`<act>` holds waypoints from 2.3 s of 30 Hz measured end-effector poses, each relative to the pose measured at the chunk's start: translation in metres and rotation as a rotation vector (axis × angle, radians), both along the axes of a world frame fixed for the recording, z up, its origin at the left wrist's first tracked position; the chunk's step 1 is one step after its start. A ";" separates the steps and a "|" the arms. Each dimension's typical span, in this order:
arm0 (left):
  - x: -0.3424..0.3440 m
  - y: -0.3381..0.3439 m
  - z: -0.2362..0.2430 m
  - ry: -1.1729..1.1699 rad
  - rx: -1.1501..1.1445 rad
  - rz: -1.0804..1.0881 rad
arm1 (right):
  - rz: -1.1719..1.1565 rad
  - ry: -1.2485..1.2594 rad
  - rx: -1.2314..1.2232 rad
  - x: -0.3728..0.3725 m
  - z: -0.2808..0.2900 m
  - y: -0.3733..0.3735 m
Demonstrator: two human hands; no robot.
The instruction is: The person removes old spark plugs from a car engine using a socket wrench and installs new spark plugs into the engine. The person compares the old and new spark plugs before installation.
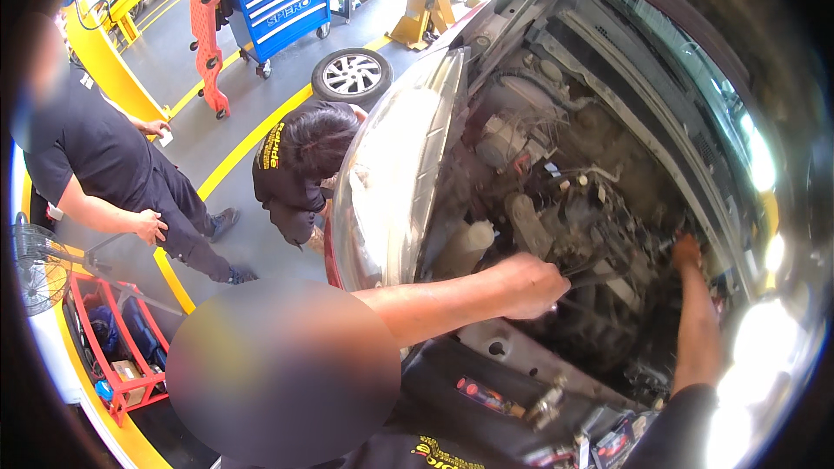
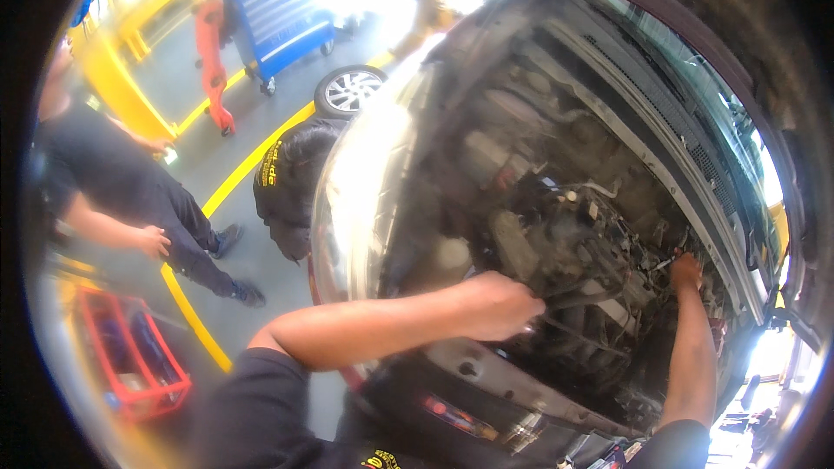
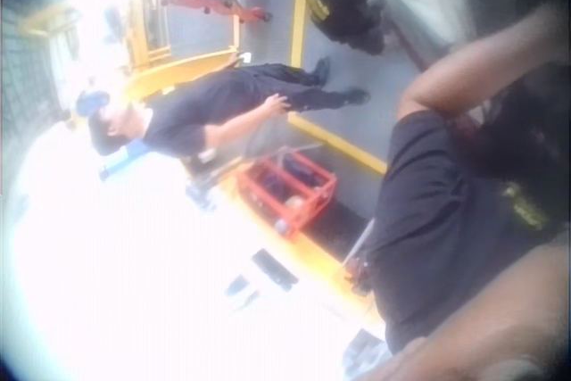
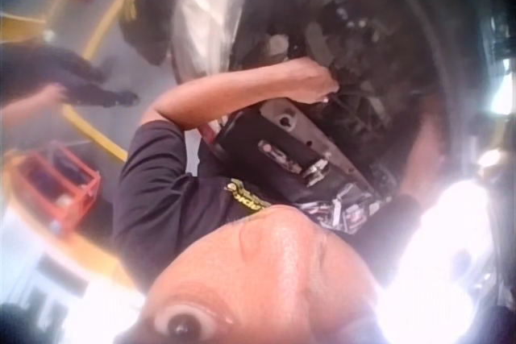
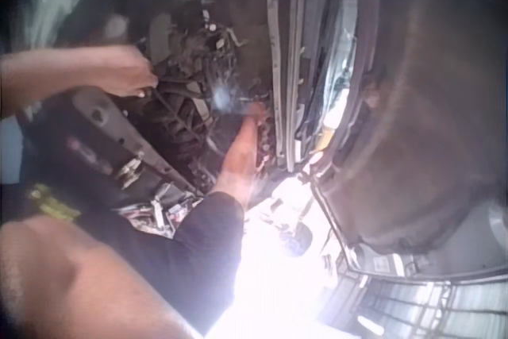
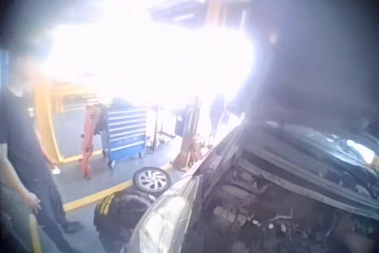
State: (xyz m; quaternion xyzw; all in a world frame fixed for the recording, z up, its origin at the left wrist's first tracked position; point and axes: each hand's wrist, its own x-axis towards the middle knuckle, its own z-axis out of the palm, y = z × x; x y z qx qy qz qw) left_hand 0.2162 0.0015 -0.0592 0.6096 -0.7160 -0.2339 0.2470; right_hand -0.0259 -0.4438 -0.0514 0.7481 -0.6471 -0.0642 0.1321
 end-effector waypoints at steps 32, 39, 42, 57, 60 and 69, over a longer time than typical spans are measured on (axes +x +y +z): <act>0.006 -0.012 0.002 -0.028 0.216 0.039 | 0.482 -0.219 0.296 -0.079 0.027 -0.008; 0.005 -0.010 0.003 -0.068 0.216 -0.008 | 0.479 -0.097 0.187 -0.061 0.031 0.007; 0.006 -0.008 0.001 -0.084 0.214 -0.025 | 0.469 -0.070 0.155 -0.055 0.031 0.015; 0.005 -0.001 -0.005 -0.129 0.240 -0.058 | 0.278 -0.027 0.054 -0.030 0.031 0.039; 0.003 -0.001 -0.007 -0.134 0.250 -0.046 | 0.273 -0.018 0.039 -0.030 0.029 0.040; 0.008 0.004 -0.020 -0.125 0.446 0.009 | 0.637 0.234 0.138 -0.009 -0.001 -0.003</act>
